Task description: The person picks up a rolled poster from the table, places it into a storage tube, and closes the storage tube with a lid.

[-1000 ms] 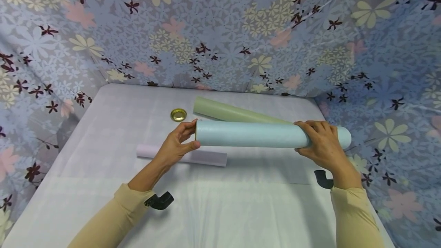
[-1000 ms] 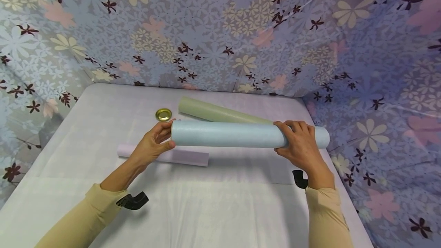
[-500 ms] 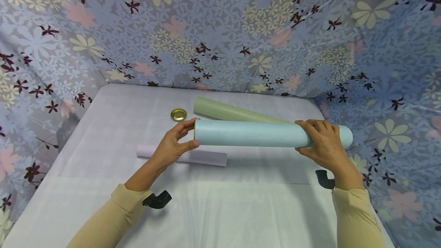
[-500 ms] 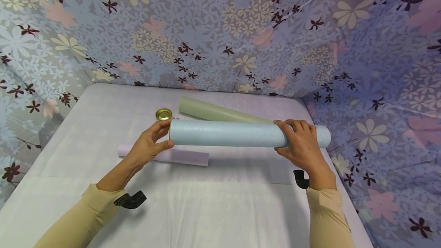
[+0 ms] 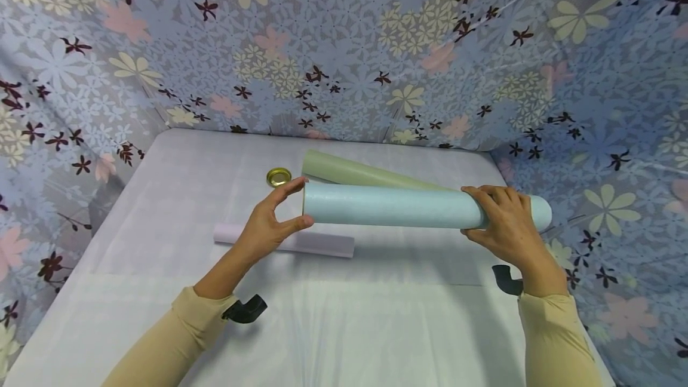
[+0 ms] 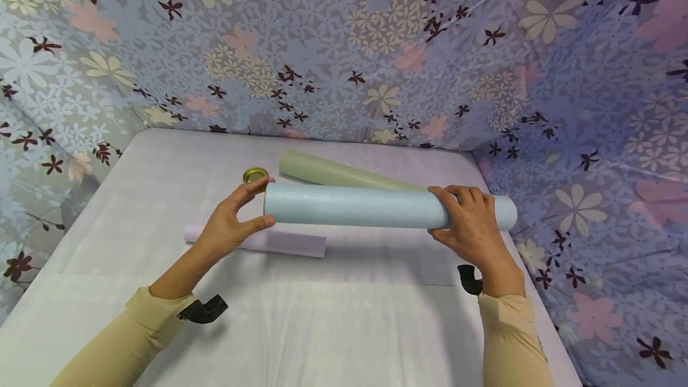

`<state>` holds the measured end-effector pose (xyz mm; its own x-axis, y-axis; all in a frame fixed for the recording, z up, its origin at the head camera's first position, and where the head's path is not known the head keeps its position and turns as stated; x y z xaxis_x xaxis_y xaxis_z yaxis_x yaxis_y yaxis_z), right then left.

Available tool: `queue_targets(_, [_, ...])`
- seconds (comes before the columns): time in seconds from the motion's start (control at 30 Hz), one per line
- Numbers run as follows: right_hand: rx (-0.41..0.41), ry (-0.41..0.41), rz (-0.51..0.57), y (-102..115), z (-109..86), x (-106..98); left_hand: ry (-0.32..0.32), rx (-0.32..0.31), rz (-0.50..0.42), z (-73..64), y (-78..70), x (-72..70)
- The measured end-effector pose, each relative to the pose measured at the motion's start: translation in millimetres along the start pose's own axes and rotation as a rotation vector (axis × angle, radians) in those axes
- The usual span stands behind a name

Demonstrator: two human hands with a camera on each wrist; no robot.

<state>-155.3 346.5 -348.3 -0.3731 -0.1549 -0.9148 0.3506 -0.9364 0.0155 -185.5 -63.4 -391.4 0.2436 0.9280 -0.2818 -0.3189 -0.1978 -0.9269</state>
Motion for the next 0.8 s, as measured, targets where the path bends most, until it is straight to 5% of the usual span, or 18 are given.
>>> queue_targets(0.17, [-0.008, -0.005, 0.0, 2, -5.9, 0, -0.016, 0.084, 0.189, -3.9, -6.5, 2.7])
queue_targets(0.5, [-0.001, -0.005, -0.002, 10, -33.1, 3, -0.074, 0.531, 0.654, -20.2, -16.6, 13.5])
queue_targets(0.8, [0.038, 0.041, 0.0, 18, -70.2, 14, -0.032, 0.682, 0.925, -45.3, -9.1, 32.3])
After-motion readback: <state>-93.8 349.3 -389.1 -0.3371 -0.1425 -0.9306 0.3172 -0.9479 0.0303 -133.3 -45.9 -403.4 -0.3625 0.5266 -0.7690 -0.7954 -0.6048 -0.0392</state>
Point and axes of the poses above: each hand's wrist, its own z-axis towards the middle knuckle, its own x-axis out of the palm, y = z × x, the point moved 3 cm from there along z, towards the middle knuckle, and after that the axes turned 3 degrees about -z, right-handed, at the moved point
